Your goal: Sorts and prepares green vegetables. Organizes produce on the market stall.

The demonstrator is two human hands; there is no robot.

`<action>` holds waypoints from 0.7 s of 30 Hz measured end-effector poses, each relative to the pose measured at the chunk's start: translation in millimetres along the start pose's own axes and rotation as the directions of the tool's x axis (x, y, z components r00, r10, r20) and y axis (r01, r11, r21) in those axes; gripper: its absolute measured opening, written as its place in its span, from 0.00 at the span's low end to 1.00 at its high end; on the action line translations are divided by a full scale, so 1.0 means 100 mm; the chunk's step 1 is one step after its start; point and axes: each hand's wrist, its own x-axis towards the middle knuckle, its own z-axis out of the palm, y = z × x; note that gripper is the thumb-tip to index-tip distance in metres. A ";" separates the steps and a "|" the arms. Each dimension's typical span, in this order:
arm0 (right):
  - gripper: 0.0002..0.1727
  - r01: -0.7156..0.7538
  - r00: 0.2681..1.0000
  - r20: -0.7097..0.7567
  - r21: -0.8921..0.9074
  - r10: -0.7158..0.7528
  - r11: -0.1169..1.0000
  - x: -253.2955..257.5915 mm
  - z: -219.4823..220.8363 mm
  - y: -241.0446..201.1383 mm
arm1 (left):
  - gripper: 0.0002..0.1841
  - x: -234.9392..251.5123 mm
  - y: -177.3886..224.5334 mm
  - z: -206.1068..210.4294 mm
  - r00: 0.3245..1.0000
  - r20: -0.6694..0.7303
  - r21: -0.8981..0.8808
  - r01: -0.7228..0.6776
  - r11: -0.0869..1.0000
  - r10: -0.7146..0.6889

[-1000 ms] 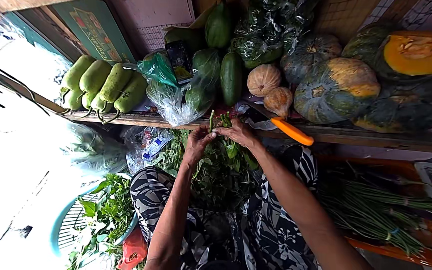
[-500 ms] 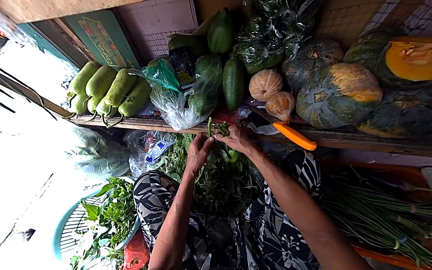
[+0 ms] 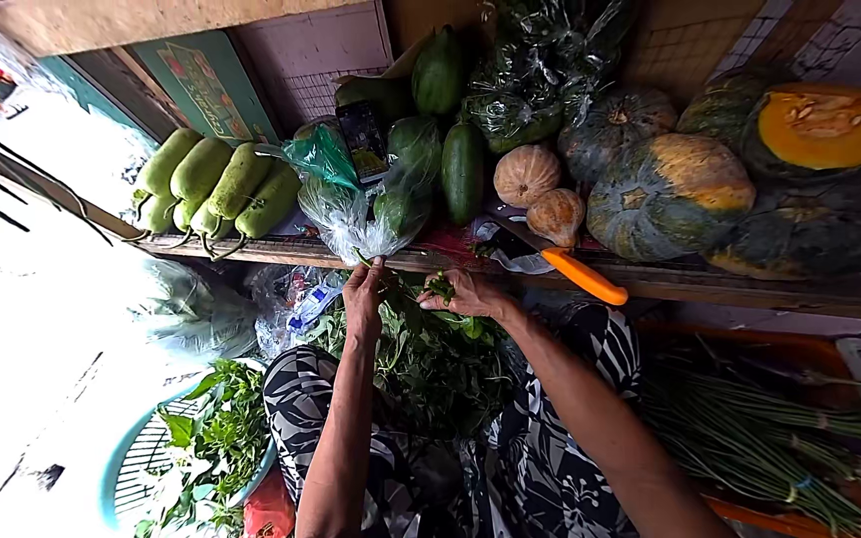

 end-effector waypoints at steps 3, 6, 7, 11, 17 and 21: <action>0.16 -0.001 0.999 -0.040 0.073 0.004 0.997 0.01 0.00 0.06 | 0.13 0.00 0.01 -0.05 0.992 0.104 0.147 -0.092 0.985 0.077; 0.13 0.023 0.971 -0.234 0.264 0.041 0.964 -0.07 -0.03 -0.01 | 0.17 -0.02 0.06 -0.06 0.950 0.295 0.303 -0.195 0.933 0.103; 0.13 0.019 0.960 -0.271 0.331 0.075 0.943 -0.08 -0.04 -0.04 | 0.16 -0.03 0.08 -0.04 0.935 0.340 0.318 -0.217 0.923 0.103; 0.13 0.031 0.951 -0.288 0.452 0.113 0.891 -0.06 -0.02 0.05 | 0.09 -0.02 0.06 0.06 0.870 0.470 0.252 -0.294 0.922 0.149; 0.11 0.044 0.940 -0.326 0.404 0.099 0.914 -0.11 -0.07 -0.03 | 0.04 -0.16 -0.14 0.13 0.880 0.419 0.186 -0.325 0.927 0.224; 0.09 -0.033 0.933 -0.318 0.386 0.166 0.922 -0.13 -0.07 -0.05 | 0.11 -0.21 -0.23 0.23 0.907 0.320 0.060 -0.308 0.949 0.274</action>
